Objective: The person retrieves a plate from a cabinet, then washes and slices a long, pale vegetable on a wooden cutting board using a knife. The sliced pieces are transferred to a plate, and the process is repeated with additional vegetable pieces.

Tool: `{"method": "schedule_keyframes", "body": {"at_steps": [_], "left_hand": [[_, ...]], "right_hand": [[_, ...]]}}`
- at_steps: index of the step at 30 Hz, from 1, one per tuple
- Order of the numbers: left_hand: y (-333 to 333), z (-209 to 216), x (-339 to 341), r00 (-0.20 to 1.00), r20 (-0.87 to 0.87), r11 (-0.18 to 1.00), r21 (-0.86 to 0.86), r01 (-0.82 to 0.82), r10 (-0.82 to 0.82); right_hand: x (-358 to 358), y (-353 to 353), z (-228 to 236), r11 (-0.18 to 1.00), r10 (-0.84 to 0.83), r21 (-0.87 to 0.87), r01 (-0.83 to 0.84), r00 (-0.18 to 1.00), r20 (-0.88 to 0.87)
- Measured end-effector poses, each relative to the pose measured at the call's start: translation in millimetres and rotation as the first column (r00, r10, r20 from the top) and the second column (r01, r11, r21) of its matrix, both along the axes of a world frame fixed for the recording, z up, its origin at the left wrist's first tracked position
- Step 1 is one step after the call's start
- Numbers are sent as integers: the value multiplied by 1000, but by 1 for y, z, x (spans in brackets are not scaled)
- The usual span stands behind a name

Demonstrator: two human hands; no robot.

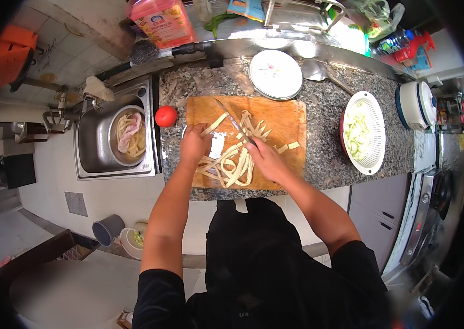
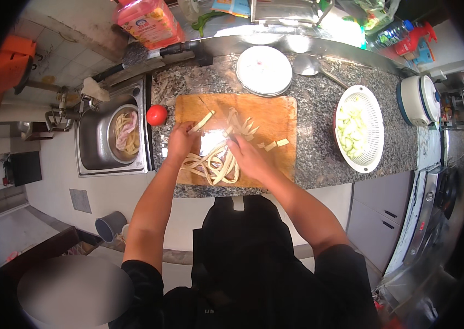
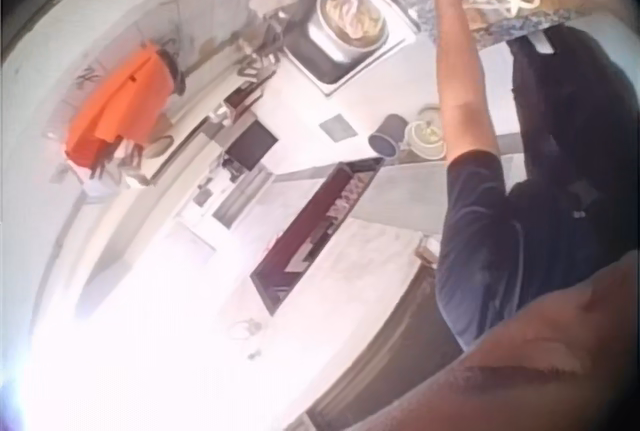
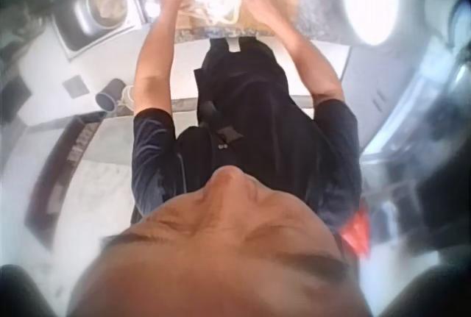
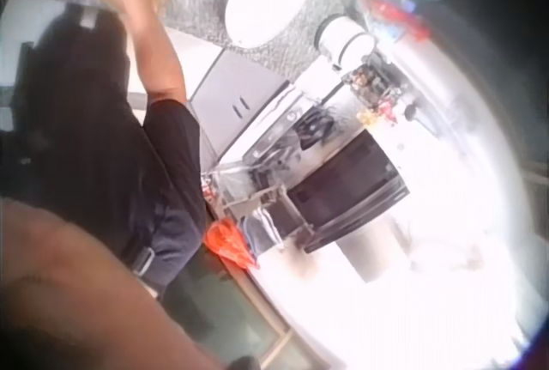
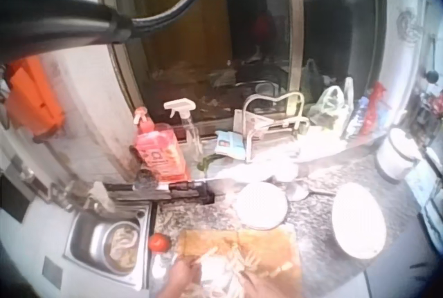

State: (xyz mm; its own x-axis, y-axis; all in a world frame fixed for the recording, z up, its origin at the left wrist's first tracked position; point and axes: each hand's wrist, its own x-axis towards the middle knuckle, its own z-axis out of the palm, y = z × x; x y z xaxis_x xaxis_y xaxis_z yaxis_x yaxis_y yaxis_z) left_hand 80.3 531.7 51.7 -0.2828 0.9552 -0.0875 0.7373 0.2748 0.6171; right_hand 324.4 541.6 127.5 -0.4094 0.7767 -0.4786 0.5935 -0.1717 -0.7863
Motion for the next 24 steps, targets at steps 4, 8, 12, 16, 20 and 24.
{"method": "schedule_keyframes", "body": {"at_steps": [4,8,12,16,20,24], "left_hand": [[-10,-15,-7,996,83,999,48,-22,18],[-9,-13,-7,1000,28,996,84,-3,1],[-10,-12,-11,999,-29,995,93,45,-42],[-8,-23,-11,998,-1,988,138,67,-67],[0,3,1,988,-3,983,97,155,-155],[-15,-10,-2,995,85,997,68,48,-54]], "right_hand": [[-46,26,-4,995,92,41,-92,996,1],[-67,30,-16,992,125,16,-125,991,48],[-70,30,-20,992,117,-64,-113,990,74],[-56,20,-52,998,-49,50,49,999,-12],[-45,11,-60,988,-149,32,152,986,-70],[-38,3,-8,969,-240,-104,224,953,-183]]}}
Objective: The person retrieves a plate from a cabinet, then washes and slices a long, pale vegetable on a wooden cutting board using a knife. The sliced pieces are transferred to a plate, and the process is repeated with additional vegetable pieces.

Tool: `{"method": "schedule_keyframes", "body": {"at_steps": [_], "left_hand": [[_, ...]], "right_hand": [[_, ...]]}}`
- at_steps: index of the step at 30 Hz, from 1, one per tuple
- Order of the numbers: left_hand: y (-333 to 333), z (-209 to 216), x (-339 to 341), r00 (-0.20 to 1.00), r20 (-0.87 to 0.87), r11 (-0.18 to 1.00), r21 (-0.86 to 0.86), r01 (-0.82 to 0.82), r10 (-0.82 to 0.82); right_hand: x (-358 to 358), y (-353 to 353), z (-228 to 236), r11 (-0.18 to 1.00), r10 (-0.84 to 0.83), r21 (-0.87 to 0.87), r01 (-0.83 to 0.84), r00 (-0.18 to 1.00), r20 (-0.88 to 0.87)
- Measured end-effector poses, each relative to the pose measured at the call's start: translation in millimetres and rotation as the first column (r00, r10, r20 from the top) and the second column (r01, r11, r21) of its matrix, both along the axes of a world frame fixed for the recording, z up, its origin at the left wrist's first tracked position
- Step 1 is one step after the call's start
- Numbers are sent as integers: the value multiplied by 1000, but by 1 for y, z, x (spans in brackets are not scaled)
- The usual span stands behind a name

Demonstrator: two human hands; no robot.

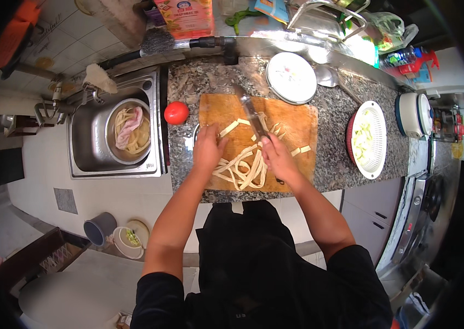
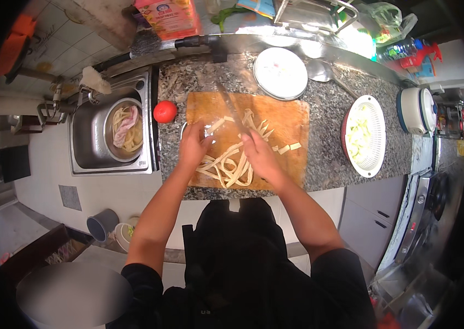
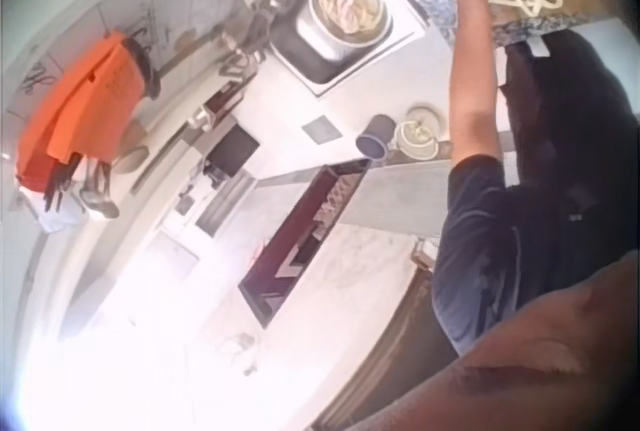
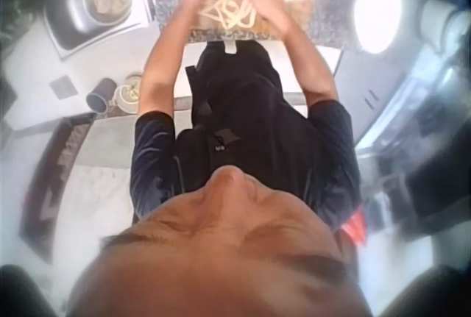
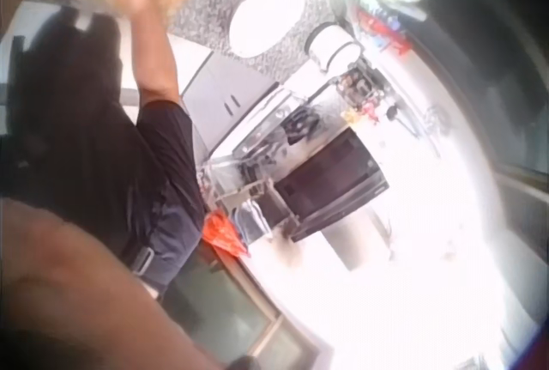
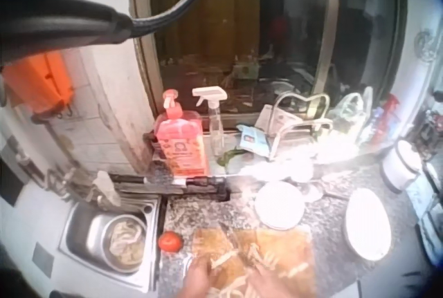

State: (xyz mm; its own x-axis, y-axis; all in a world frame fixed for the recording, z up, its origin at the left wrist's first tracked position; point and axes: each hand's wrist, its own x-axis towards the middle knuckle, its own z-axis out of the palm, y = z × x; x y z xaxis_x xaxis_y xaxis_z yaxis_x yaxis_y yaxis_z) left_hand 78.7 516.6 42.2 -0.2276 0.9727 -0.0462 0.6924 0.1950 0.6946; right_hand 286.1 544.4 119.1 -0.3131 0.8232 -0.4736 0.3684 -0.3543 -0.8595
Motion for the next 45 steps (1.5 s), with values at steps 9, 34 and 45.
{"method": "schedule_keyframes", "body": {"at_steps": [9,34,45], "left_hand": [[-31,25,59,884,-347,945,-211,251,-313],[-48,49,88,975,-211,973,-229,20,-69],[-83,8,132,825,-528,976,-176,127,-203]], "right_hand": [[92,-63,20,991,-120,-46,122,991,52],[142,-96,12,993,86,-83,-82,996,40],[160,-111,2,995,96,-28,-93,990,108]]}}
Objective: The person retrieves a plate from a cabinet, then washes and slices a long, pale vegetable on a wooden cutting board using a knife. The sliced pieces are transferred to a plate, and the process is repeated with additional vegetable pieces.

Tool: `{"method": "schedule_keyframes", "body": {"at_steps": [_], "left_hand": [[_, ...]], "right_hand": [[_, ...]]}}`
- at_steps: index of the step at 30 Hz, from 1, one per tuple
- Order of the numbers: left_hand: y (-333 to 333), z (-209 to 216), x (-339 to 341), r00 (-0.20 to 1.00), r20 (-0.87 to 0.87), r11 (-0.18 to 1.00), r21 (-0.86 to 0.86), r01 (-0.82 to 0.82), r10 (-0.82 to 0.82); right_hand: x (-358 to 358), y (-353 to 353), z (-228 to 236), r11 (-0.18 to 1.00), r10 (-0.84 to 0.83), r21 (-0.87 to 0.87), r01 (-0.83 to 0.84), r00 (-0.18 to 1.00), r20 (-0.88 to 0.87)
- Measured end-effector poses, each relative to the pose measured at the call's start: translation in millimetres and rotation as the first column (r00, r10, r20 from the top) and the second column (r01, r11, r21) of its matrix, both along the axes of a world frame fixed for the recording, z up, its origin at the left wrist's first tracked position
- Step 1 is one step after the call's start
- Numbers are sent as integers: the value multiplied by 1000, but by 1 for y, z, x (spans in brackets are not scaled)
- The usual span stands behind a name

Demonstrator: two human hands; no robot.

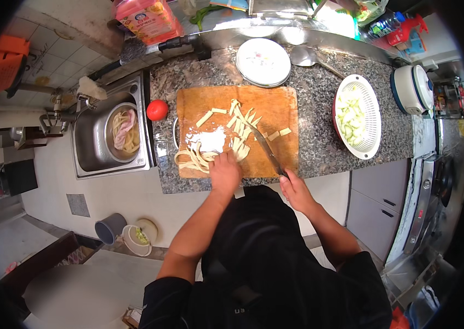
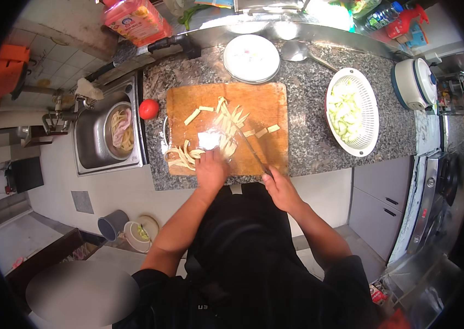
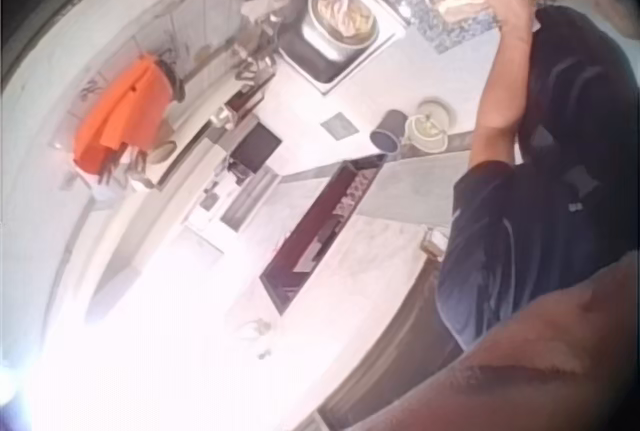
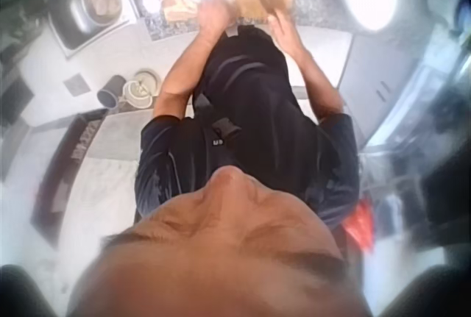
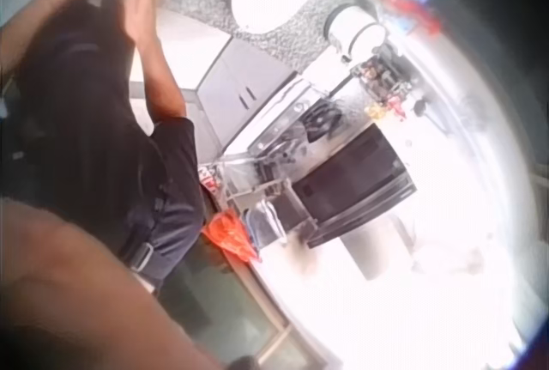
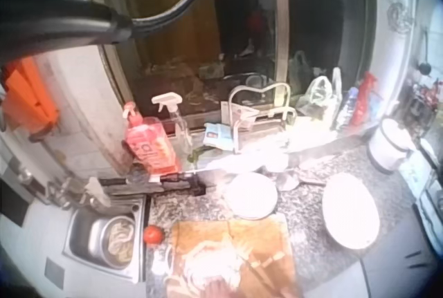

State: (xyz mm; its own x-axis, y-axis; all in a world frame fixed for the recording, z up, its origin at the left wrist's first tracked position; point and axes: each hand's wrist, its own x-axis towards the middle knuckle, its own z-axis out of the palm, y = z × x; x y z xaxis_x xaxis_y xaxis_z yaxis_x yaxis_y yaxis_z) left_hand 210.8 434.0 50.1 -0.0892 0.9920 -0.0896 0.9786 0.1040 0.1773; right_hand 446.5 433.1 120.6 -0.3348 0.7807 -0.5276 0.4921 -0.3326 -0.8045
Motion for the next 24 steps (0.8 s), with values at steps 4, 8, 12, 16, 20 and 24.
{"method": "schedule_keyframes", "body": {"at_steps": [4,8,12,16,20,24], "left_hand": [[15,-4,-55,991,54,991,68,119,-123],[18,33,-66,985,-15,984,-51,169,-170],[4,30,-52,995,63,997,-18,78,-77],[-8,1,-40,985,80,984,105,143,-152],[-10,-1,-50,963,150,962,193,194,-225],[-7,8,-53,964,214,982,139,129,-157]], "right_hand": [[-10,5,7,998,65,-5,-65,997,39],[-27,14,15,992,126,11,-128,987,101],[-39,18,22,987,161,3,-163,977,140],[-45,19,32,977,185,78,-200,968,166],[-51,20,33,941,263,160,-297,943,203],[-59,21,33,932,318,106,-345,924,214]]}}
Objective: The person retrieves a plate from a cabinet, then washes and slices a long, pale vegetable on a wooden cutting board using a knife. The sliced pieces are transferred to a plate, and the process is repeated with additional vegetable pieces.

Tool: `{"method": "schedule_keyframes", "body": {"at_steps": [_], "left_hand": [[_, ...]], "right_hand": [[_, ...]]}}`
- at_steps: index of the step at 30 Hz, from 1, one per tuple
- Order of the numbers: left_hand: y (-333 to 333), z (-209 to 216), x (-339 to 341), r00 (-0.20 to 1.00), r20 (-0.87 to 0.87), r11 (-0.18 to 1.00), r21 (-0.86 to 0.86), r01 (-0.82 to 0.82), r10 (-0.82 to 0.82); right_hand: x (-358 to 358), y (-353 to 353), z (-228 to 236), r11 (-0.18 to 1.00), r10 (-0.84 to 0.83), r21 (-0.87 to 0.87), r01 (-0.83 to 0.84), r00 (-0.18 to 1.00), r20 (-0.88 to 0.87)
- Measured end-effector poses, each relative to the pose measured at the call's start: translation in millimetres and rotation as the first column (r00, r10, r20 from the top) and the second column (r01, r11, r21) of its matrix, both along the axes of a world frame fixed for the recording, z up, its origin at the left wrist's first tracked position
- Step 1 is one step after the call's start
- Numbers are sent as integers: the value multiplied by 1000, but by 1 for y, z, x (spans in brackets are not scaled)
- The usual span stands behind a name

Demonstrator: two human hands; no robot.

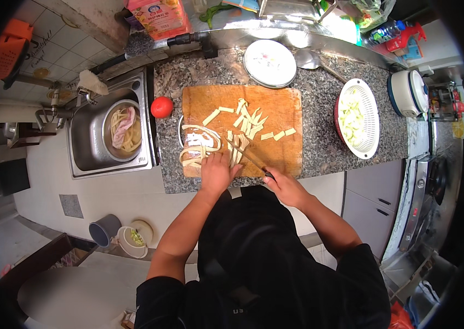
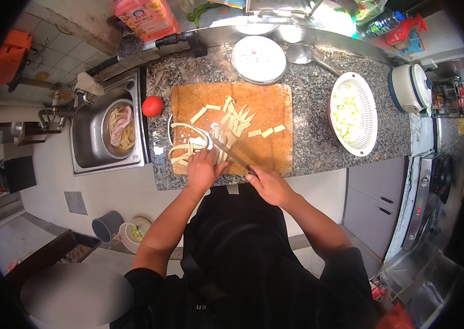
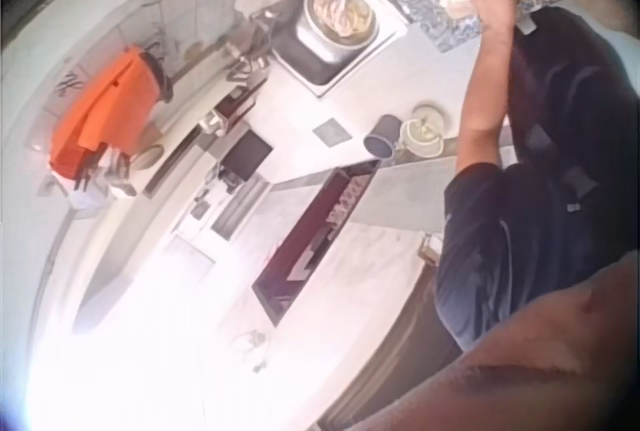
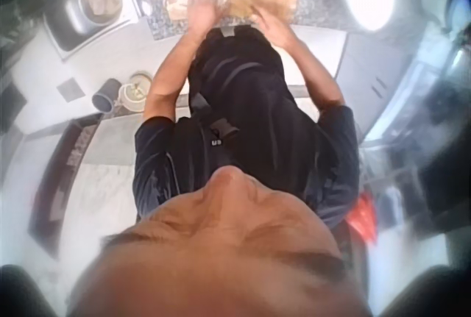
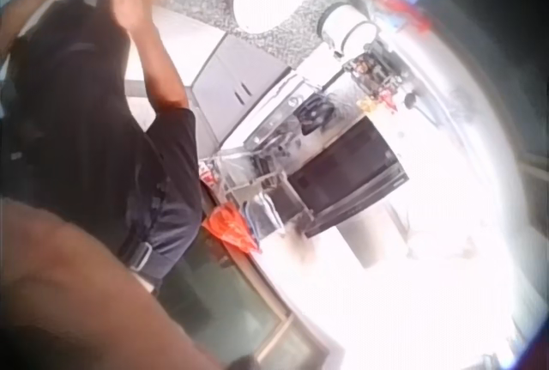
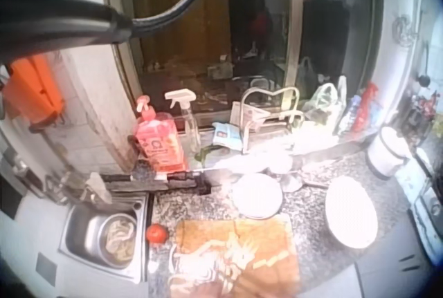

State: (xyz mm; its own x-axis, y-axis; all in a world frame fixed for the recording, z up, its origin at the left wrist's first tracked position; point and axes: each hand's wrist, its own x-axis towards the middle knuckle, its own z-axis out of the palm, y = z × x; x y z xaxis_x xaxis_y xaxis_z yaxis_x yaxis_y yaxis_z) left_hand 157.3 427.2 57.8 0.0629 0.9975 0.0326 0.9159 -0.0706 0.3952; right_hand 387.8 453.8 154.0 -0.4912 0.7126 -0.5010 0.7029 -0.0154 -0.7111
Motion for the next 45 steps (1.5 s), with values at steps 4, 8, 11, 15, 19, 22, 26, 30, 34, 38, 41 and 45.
{"method": "schedule_keyframes", "body": {"at_steps": [4,8,11,15,19,22,26,30,34,38,41,45], "left_hand": [[-1,-2,-1,1000,-1,1000,15,10,-10],[-5,-1,0,1000,15,1000,-12,5,-4],[-5,-5,7,998,-62,999,52,5,-1],[-9,-9,14,999,-50,1000,17,-14,15],[-14,-11,17,999,-21,998,63,-28,29],[-15,-12,18,999,7,994,99,-42,42],[-15,-12,15,999,17,997,55,-52,51],[-16,-8,16,999,17,996,73,-46,44],[-18,-5,16,999,28,992,122,-43,40],[-20,-9,12,999,46,986,168,-1,-7],[-20,-17,12,997,37,985,163,58,-65],[-20,-18,12,995,12,977,192,94,-99]], "right_hand": [[1,1,-2,999,47,7,-48,998,41],[12,1,-7,996,93,-1,-93,994,56],[15,2,-4,992,127,-4,-127,990,54],[16,6,-3,988,147,-59,-142,985,94],[20,5,-5,991,121,-69,-117,991,60],[22,3,-6,990,123,-75,-118,991,60],[20,8,4,989,127,-83,-123,991,51],[24,6,-3,988,134,-77,-131,990,42],[25,4,-11,988,146,-61,-143,988,41],[28,2,-16,988,144,-69,-140,988,53],[26,0,-28,990,139,-49,-136,988,70],[23,0,-34,992,123,-16,-122,988,90]]}}
